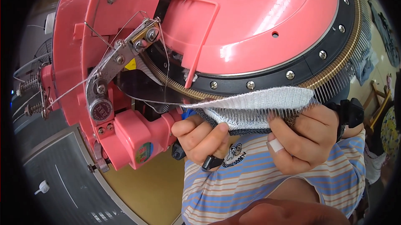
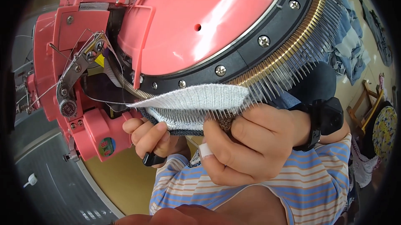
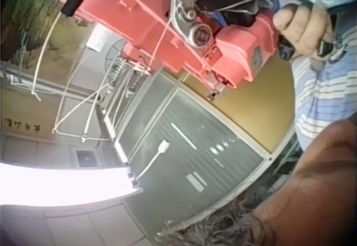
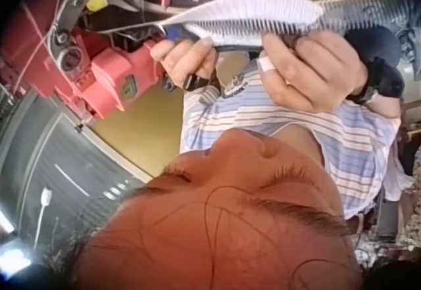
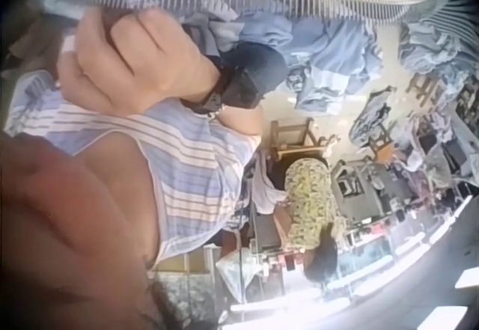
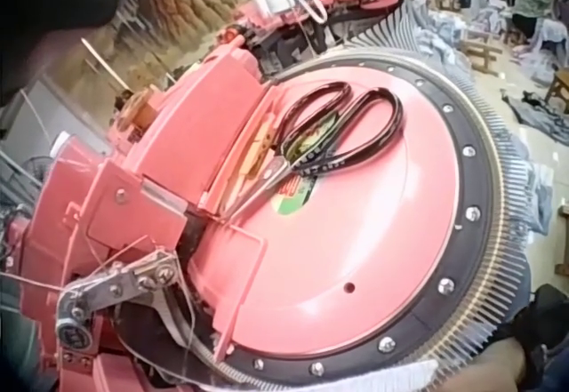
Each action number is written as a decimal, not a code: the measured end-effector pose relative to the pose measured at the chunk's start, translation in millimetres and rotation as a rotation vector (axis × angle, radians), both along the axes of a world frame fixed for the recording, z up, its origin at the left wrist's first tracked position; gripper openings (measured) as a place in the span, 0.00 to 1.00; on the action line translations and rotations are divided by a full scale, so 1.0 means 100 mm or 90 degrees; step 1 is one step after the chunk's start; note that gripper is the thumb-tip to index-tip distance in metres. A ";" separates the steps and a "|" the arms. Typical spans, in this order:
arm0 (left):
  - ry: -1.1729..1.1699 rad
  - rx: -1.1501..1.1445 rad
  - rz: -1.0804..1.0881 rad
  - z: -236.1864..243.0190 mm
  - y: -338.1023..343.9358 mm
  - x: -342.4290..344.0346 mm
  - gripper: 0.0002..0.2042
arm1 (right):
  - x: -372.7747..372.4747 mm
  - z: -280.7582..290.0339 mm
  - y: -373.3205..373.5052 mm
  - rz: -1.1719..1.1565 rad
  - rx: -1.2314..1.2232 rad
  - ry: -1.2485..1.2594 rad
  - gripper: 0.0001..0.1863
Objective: Operating a dial linking machine to join knitwear components.
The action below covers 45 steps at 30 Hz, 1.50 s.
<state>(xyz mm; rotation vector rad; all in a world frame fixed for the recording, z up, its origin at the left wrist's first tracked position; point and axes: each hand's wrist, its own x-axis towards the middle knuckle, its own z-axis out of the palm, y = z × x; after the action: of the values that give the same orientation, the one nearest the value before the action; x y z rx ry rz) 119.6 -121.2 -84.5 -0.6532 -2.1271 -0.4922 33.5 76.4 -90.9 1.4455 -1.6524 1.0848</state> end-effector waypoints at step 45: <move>0.182 0.047 0.052 -0.21 0.18 -0.30 0.06 | -0.16 -0.08 0.09 0.071 -0.069 0.033 0.05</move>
<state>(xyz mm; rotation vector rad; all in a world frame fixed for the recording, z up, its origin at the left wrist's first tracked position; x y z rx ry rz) 89.8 -103.7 -106.0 -0.5563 -1.8494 -0.4053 17.1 85.8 -98.7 1.4971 -1.4699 1.1701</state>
